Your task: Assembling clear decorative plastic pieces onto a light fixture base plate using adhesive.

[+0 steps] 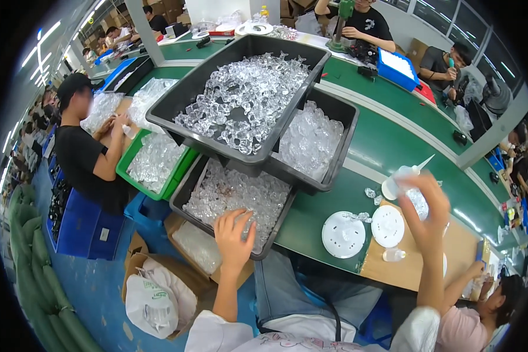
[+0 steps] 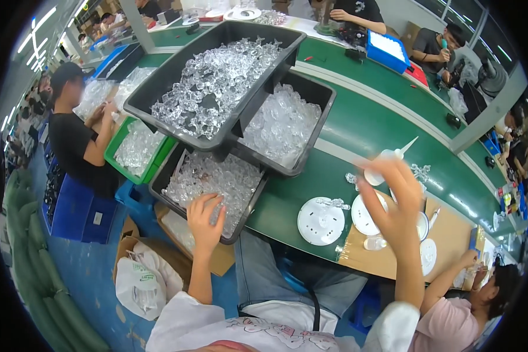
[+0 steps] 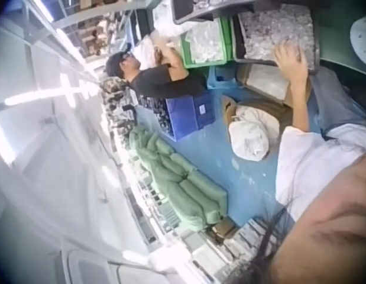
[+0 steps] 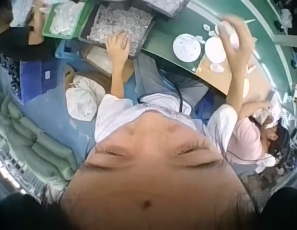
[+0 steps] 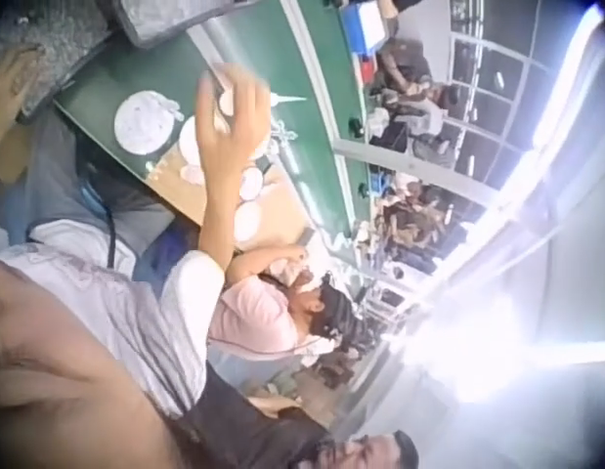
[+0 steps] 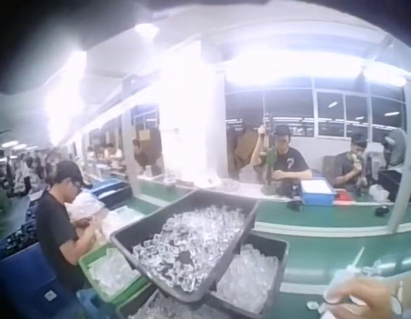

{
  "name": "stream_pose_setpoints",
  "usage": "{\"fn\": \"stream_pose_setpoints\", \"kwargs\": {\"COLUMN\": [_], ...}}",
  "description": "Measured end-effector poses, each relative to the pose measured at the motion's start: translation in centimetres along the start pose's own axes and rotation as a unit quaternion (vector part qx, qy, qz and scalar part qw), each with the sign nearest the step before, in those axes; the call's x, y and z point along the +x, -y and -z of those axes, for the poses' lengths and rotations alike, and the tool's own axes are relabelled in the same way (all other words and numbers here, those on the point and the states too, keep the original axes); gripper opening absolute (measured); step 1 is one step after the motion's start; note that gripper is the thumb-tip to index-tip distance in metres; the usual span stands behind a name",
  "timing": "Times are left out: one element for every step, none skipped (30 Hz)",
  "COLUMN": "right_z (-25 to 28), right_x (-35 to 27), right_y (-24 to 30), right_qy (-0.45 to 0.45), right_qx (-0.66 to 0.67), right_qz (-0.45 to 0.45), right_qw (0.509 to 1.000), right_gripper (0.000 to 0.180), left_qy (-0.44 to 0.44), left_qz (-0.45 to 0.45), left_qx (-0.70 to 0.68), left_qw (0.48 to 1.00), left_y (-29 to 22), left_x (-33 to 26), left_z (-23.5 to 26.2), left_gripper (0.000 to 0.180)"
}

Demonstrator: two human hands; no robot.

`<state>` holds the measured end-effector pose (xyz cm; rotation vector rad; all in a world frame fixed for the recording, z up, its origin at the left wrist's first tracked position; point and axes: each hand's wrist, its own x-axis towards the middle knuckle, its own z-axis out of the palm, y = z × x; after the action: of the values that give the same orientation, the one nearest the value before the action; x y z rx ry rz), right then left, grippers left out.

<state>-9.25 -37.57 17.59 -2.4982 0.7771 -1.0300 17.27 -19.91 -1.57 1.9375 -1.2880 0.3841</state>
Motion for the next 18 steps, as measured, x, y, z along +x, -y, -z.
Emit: {"fn": "stream_pose_setpoints", "kwargs": {"right_z": [-2.3,-4.0,-5.9,-7.7,-9.6,-11.4,-13.0,-14.5,-15.7,-16.7,-17.3,-17.8,-18.2,-18.6,-19.0,-19.3,-19.4,-19.6], "right_x": [4.1,7.4,10.7,13.5,16.0,17.9,19.3,20.4,21.2,22.0,22.6,23.1,23.5,23.7,23.9,23.8,24.1,24.4], "right_y": [0.4,0.2,-0.1,-0.2,-0.2,-0.7,-1.2,-1.2,-1.2,-0.6,-0.1,0.2,0.3,0.2,0.1,0.1,0.4,0.1], "right_qy": [0.02,0.013,0.008,0.033,0.058,0.065,0.072,0.074,0.134,0.193,0.193,0.213,0.234,0.235,0.276,0.317,0.324,0.324], "right_qx": [0.031,0.033,0.007,-0.022,-0.041,-0.075,-0.106,-0.107,-0.154,-0.194,-0.193,-0.189,-0.186,-0.186,-0.194,-0.2,-0.186,-0.186], "right_qz": [0.057,0.104,0.145,0.154,0.167,0.193,0.219,0.219,0.159,0.103,0.105,0.08,0.055,0.056,0.086,0.114,0.095,0.095], "right_qw": [0.998,0.994,0.989,0.987,0.983,0.976,0.967,0.967,0.966,0.956,0.956,0.955,0.953,0.952,0.938,0.92,0.923,0.923], "right_gripper": [0.017,0.017,0.016,0.015,0.015,0.018,0.022,0.022,0.027,0.033,0.033,0.038,0.044,0.044,0.047,0.051,0.05,0.05], "left_qy": [-0.003,-0.005,-0.003,-0.001,-0.003,-0.002,0.0,0.001,0.001,-0.001,-0.002,-0.004,-0.006,-0.007,-0.01,-0.01,-0.008,-0.014], "left_qz": [0.007,0.002,-0.004,-0.006,-0.003,-0.005,-0.005,-0.004,-0.001,0.003,0.005,0.007,0.01,0.011,0.011,0.013,0.013,0.014], "left_qx": [-0.005,-0.017,-0.02,-0.018,-0.015,-0.016,-0.015,-0.016,-0.021,-0.02,-0.018,-0.016,-0.015,-0.015,-0.018,-0.021,-0.022,-0.023], "left_qw": [1.0,1.0,1.0,1.0,1.0,1.0,1.0,1.0,1.0,1.0,1.0,1.0,1.0,1.0,1.0,1.0,1.0,1.0], "left_y": [0.4,0.1,-0.1,-0.2,-0.3,-0.4,-0.4,-0.4,-0.5,-0.3,-0.3,-0.3,-0.3,-0.3,-0.2,-0.2,-0.2,-0.2], "left_x": [-0.2,0.2,0.5,0.6,0.6,0.7,0.8,0.8,0.8,0.7,0.7,0.6,0.6,0.7,0.9,0.8,0.8,1.0], "left_z": [0.2,-0.1,-0.3,-0.7,-0.4,-0.4,-0.3,-0.4,-0.5,-0.3,-0.2,-0.1,-0.2,-0.4,-0.5,-0.4,-0.4,-0.5], "left_gripper": [0.021,0.021,0.021,0.021,0.021,0.022,0.022,0.022,0.022,0.022,0.022,0.022,0.022,0.022,0.022,0.021,0.021,0.021]}}
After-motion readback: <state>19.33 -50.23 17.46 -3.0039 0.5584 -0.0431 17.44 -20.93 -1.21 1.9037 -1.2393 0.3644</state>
